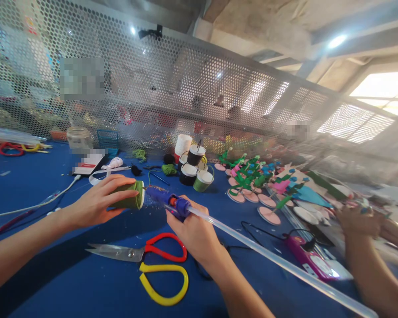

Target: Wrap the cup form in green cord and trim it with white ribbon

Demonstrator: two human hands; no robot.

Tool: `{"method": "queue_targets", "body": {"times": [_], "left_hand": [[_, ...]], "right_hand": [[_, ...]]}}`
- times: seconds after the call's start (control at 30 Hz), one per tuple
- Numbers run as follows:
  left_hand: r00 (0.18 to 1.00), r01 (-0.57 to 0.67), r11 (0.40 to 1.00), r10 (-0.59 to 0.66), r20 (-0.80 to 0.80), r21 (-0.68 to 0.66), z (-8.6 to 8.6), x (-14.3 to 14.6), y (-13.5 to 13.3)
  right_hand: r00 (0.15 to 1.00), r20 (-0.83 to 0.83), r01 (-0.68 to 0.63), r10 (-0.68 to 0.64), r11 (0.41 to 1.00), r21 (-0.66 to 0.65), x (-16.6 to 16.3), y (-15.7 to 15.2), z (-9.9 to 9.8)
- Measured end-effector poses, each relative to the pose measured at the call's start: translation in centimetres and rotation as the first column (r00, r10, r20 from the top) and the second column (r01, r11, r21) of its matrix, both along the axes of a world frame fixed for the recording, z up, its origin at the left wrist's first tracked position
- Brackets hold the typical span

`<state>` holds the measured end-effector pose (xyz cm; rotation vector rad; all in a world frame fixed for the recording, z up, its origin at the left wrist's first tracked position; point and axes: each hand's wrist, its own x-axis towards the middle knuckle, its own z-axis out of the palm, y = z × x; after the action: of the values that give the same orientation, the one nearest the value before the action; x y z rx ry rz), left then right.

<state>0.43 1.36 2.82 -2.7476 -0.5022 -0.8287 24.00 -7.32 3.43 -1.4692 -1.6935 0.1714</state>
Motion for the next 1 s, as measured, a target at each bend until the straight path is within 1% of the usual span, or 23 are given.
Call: {"method": "queue_targets", "body": {"times": [0.07,0.1,0.13,0.2,0.27,0.33,0.37,0.4,0.47,0.53,0.63,0.67,0.73,0.83,0.87,0.9,0.93,0.97,1.0], "left_hand": [[0.998,0.001,1.000,0.001,0.055,-0.030,-0.1,0.0,0.2],[0.997,-0.002,0.999,0.006,0.077,-0.048,-0.2,0.0,0.3],[0.995,-0.008,0.998,0.014,0.096,-0.067,-0.2,0.0,0.4],[0.992,-0.019,0.995,0.031,0.126,-0.101,-0.2,-0.1,0.5],[0.986,-0.038,0.990,0.059,0.154,-0.132,-0.1,-0.1,0.5],[0.979,-0.070,0.984,0.099,0.177,-0.166,0.1,-0.2,0.5],[0.975,-0.087,0.979,0.121,0.184,-0.183,0.2,-0.2,0.5],[0.972,-0.101,0.975,0.139,0.190,-0.199,0.4,-0.2,0.5],[0.968,-0.106,0.971,0.150,0.200,-0.213,0.6,-0.3,0.4],[0.969,-0.092,0.976,0.134,0.207,-0.199,0.7,-0.3,0.3],[0.979,-0.046,0.989,0.072,0.190,-0.138,0.7,-0.2,0.1],[0.984,-0.024,0.993,0.044,0.171,-0.116,0.7,-0.1,0.0],[0.992,0.024,0.996,-0.013,0.129,-0.081,0.6,0.0,-0.2],[0.994,0.077,0.995,-0.071,0.085,-0.059,0.7,0.4,-0.9],[0.993,0.090,0.994,-0.086,0.077,-0.054,0.7,0.5,-1.2],[0.993,0.104,0.993,-0.100,0.068,-0.052,0.7,0.7,-1.5],[0.992,0.117,0.992,-0.113,0.061,-0.053,0.8,0.9,-1.8],[0.991,0.129,0.990,-0.126,0.054,-0.056,0.8,1.1,-2.1],[0.989,0.141,0.988,-0.139,0.046,-0.060,0.8,1.2,-2.3]], "right_hand": [[0.997,-0.072,0.023,-0.027,0.999,-0.049,-0.1,-0.2,0.3],[0.994,-0.109,0.020,-0.030,0.995,-0.095,-0.1,-0.2,0.5],[0.986,-0.162,0.000,-0.025,0.989,-0.151,0.0,-0.2,0.8],[0.942,-0.334,-0.076,-0.013,0.965,-0.253,0.3,0.1,1.0],[0.870,-0.492,-0.118,-0.023,0.960,-0.255,0.8,0.9,1.0],[0.836,-0.546,-0.098,-0.046,0.968,-0.232,1.4,1.9,0.6],[0.849,-0.525,-0.082,-0.066,0.964,-0.253,1.6,2.4,0.3],[0.879,-0.469,-0.064,-0.088,0.952,-0.299,1.9,2.8,-0.1],[0.941,-0.318,-0.022,-0.119,0.912,-0.409,2.2,3.5,-0.9],[0.972,-0.201,0.006,-0.118,0.875,-0.485,2.3,3.9,-1.7],[0.989,-0.119,0.013,-0.089,0.849,-0.528,2.2,4.0,-2.5],[0.993,-0.087,0.022,-0.081,0.846,-0.533,2.2,4.0,-2.7],[0.996,-0.019,0.065,-0.087,0.859,-0.508,2.1,3.9,-2.8],[0.988,0.070,0.156,-0.139,0.902,-0.402,1.9,3.6,-2.3],[0.986,0.082,0.165,-0.145,0.918,-0.359,1.7,3.5,-2.0],[0.990,0.069,0.141,-0.125,0.934,-0.329,1.4,3.3,-1.7],[0.997,0.025,0.074,-0.069,0.945,-0.318,1.0,3.2,-1.3],[0.998,-0.058,-0.031,0.013,0.946,-0.324,0.6,3.1,-1.0],[0.975,-0.184,-0.185,0.126,0.918,-0.352,0.1,3.0,-0.6]]}}
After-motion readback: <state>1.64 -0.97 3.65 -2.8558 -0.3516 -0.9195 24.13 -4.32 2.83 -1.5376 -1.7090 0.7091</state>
